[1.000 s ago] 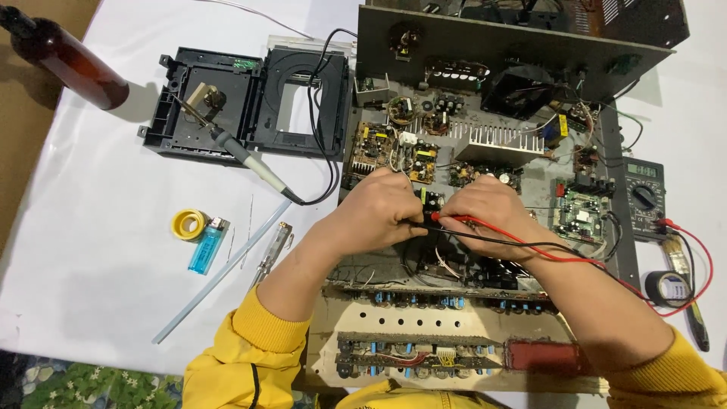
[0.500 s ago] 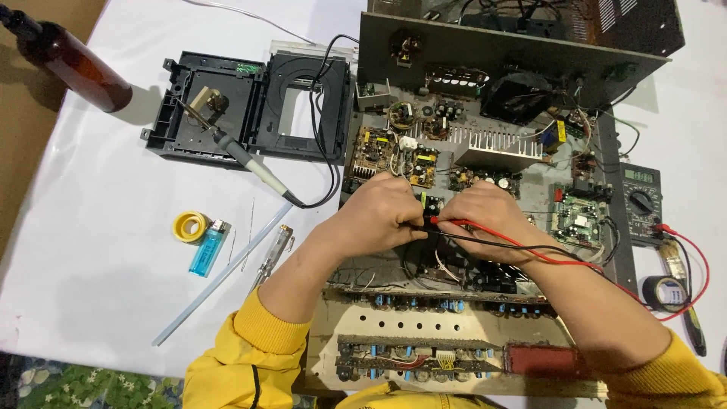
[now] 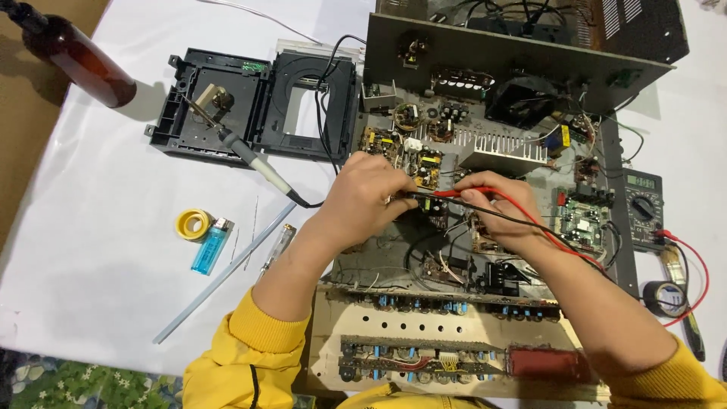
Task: Testing electronic components on a circuit board using a digital multimeter
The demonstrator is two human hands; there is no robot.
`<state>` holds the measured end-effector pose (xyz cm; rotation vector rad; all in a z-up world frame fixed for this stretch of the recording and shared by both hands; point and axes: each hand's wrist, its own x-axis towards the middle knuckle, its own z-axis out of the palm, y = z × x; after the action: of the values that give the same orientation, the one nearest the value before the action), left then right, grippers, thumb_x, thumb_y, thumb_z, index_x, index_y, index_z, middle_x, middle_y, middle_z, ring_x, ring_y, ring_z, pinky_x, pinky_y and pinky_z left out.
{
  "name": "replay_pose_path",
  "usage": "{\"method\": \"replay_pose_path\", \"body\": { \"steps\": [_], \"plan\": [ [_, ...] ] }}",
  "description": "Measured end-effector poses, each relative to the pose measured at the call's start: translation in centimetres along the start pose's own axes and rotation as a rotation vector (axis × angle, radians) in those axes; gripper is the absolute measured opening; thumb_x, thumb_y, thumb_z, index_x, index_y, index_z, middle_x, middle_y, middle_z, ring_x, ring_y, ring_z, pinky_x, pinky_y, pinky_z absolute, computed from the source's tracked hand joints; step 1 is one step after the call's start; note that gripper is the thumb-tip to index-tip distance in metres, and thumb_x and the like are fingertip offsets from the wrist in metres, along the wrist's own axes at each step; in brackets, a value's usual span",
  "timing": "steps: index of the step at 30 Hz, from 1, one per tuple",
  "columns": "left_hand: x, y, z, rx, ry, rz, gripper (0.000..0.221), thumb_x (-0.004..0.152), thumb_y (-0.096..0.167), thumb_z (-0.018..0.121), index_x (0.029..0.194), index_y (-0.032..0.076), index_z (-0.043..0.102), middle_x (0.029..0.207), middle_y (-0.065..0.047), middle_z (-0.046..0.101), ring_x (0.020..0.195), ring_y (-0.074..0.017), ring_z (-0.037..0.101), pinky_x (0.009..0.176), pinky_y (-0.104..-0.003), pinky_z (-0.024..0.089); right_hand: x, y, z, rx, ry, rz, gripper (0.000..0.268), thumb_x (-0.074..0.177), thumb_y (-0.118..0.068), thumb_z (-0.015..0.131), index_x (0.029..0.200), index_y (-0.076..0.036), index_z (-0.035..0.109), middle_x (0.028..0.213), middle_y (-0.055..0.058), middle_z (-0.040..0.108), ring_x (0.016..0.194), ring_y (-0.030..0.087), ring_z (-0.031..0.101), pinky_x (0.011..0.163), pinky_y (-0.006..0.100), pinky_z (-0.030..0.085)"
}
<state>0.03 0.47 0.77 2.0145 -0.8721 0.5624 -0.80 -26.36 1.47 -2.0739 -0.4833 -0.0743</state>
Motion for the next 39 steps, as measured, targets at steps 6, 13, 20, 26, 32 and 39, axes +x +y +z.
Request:
{"method": "replay_pose_path", "body": {
  "steps": [6,13,20,26,32,39],
  "plan": [
    [-0.6,-1.4,1.2,-0.021,0.039,-0.04,0.02,0.075,0.013,0.09,0.085,0.011,0.073,0.07,-0.002,0.071,0.076,-0.0203,0.069,0.082,-0.034,0.049,-1.2,5.3,0.8,-0.19,-0.055,-0.308,0.015,0.096,-0.023,0.069,0.1,-0.012,0.079,0.08,0.012,0.073,0.077,0.033,0.071,0.075,0.044,0.054],
    [-0.4,-1.6,1.3,-0.101,0.036,-0.12,0.019,0.077,0.011,0.089,0.084,0.009,0.072,0.072,-0.005,0.073,0.077,-0.0228,0.07,0.083,-0.036,0.049,-0.6,1.0,0.3,-0.379,-0.185,-0.4,0.023,0.101,-0.03,0.058,0.104,-0.015,0.074,0.087,0.01,0.074,0.089,0.034,0.071,0.083,0.046,0.053],
    [-0.5,-2.2,1.5,-0.12,0.038,-0.148,0.022,0.072,0.011,0.091,0.083,0.011,0.072,0.071,-0.003,0.073,0.077,-0.023,0.071,0.083,-0.036,0.049,-0.2,-2.0,0.5,-0.494,-0.283,-0.558,0.022,0.103,-0.029,0.055,0.102,-0.013,0.07,0.094,0.007,0.073,0.087,0.031,0.069,0.077,0.044,0.054],
    [-0.5,-2.0,1.5,-0.127,0.029,-0.15,0.022,0.072,0.01,0.091,0.082,0.012,0.071,0.071,-0.002,0.073,0.077,-0.0223,0.071,0.083,-0.035,0.048,-0.2,-2.2,0.8,-0.568,-0.313,-0.631,0.021,0.104,-0.03,0.053,0.102,-0.015,0.067,0.09,0.003,0.07,0.084,0.028,0.067,0.074,0.042,0.054],
    [-0.4,-1.8,1.3,-0.102,0.023,-0.152,0.021,0.074,0.012,0.09,0.08,0.012,0.07,0.072,-0.002,0.073,0.078,-0.022,0.071,0.083,-0.035,0.048,-0.7,-1.1,1.1,-0.666,-0.306,-0.813,0.02,0.104,-0.029,0.051,0.103,-0.015,0.065,0.084,0.004,0.065,0.079,0.027,0.066,0.069,0.04,0.053],
    [-0.7,-2.4,1.5,-0.096,0.008,-0.128,0.023,0.073,0.014,0.091,0.081,0.012,0.07,0.071,0.0,0.072,0.077,-0.0217,0.071,0.081,-0.035,0.047,-1.5,-1.3,1.4,-0.814,-0.313,-0.967,0.013,0.105,-0.018,0.047,0.104,-0.012,0.057,0.083,0.007,0.056,0.076,0.027,0.063,0.066,0.038,0.05]
  ]
}}
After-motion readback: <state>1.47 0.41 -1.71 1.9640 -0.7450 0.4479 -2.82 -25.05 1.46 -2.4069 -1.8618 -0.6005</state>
